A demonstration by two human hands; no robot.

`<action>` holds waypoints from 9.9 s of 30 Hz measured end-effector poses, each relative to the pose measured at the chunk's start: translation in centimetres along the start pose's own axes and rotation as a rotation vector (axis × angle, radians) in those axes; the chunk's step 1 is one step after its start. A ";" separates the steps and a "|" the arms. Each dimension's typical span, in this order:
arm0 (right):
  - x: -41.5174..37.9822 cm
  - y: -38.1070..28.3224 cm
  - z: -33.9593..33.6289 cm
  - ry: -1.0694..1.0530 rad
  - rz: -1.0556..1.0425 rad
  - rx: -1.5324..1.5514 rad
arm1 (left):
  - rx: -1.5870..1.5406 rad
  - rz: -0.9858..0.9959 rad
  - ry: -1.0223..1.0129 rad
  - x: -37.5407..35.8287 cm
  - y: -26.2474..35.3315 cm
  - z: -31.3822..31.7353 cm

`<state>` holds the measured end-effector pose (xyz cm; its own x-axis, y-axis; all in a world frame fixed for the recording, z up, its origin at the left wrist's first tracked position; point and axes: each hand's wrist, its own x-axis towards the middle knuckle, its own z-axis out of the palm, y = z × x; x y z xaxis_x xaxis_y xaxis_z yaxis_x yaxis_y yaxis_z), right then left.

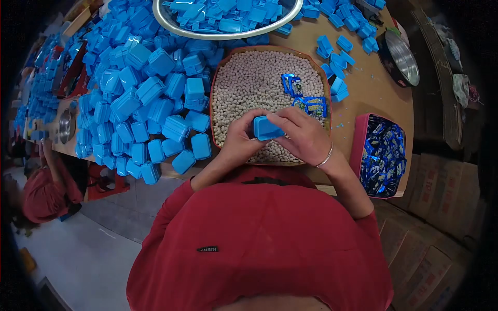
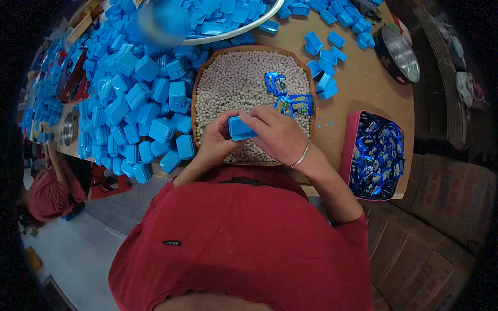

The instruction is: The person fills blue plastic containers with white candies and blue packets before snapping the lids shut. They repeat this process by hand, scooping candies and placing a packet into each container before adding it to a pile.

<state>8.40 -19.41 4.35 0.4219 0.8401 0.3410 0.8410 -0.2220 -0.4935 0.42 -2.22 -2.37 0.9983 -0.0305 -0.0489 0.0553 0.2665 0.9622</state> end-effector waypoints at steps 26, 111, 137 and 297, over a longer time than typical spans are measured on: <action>1.6 8.0 2.5 0.108 0.618 -0.481 | 0.028 0.059 0.230 0.2 0.9 0.3; -2.9 -0.2 2.0 0.167 0.320 0.270 | -0.222 -0.214 0.009 0.3 -0.4 -0.4; -0.4 -1.8 2.6 0.452 0.576 0.569 | -0.351 -0.249 0.071 0.1 1.2 -0.4; -4.4 -0.4 4.7 0.391 0.583 0.986 | 0.053 -0.039 -0.144 0.1 0.9 -0.6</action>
<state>4.58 -20.71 -0.74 0.8690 0.4948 -0.0012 -0.0572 0.0980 -0.9935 0.54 -1.39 -1.71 0.9826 -0.1787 -0.0515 0.0894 0.2114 0.9733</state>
